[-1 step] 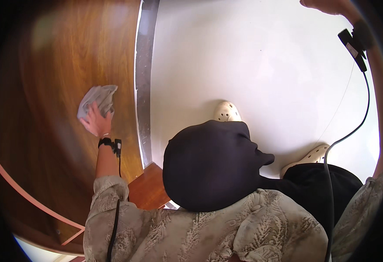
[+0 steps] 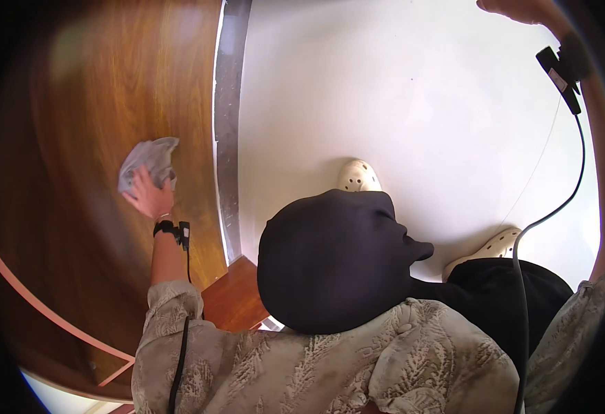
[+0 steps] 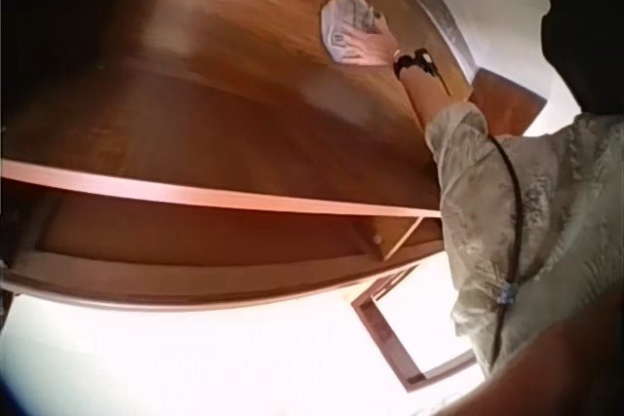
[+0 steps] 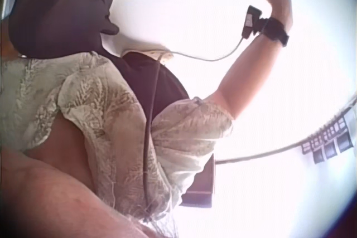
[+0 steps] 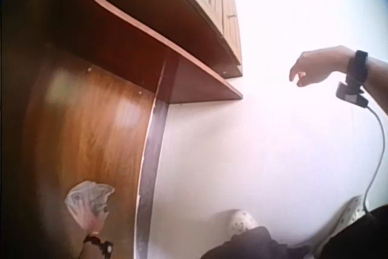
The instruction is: Wiping down a wooden desk, the inside of a shelf, a glass cabinet door, and items on top of the cabinet with a rag.
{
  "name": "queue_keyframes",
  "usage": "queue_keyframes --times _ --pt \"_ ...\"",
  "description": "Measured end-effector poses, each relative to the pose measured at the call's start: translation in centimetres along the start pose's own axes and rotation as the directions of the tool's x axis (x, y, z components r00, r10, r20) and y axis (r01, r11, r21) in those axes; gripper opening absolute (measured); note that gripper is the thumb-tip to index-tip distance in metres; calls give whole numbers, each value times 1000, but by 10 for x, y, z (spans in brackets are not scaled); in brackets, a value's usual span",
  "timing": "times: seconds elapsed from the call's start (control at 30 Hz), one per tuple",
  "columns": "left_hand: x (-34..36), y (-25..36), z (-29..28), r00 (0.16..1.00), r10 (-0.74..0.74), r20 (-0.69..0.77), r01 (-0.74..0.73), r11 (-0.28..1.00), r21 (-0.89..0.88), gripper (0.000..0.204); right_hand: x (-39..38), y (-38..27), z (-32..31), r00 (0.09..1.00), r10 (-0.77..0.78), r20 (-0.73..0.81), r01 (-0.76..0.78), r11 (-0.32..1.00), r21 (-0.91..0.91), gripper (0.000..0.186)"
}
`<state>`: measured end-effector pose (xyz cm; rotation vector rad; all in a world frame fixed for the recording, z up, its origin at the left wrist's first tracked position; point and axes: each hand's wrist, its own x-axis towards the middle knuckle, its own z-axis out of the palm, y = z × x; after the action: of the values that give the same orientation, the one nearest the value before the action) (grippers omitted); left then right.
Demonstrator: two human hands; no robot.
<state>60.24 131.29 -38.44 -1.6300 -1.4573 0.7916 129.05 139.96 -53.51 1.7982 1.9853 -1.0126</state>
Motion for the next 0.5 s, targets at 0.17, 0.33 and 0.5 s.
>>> queue_keyframes --times 0.17,0.33,0.5 --pt "54 -51 -35 875 -295 -383 302 952 -45 83 8 3 2 999 24 -25 -24 1000 -6 35" --pt "137 -21 -61 816 -323 -480 333 941 -67 84 -4 -36 -15 993 -18 -114 16 1000 -17 36" --pt "172 47 -70 953 -39 -299 84 987 140 78 -6 -38 -14 994 7 -108 -10 999 -32 37"
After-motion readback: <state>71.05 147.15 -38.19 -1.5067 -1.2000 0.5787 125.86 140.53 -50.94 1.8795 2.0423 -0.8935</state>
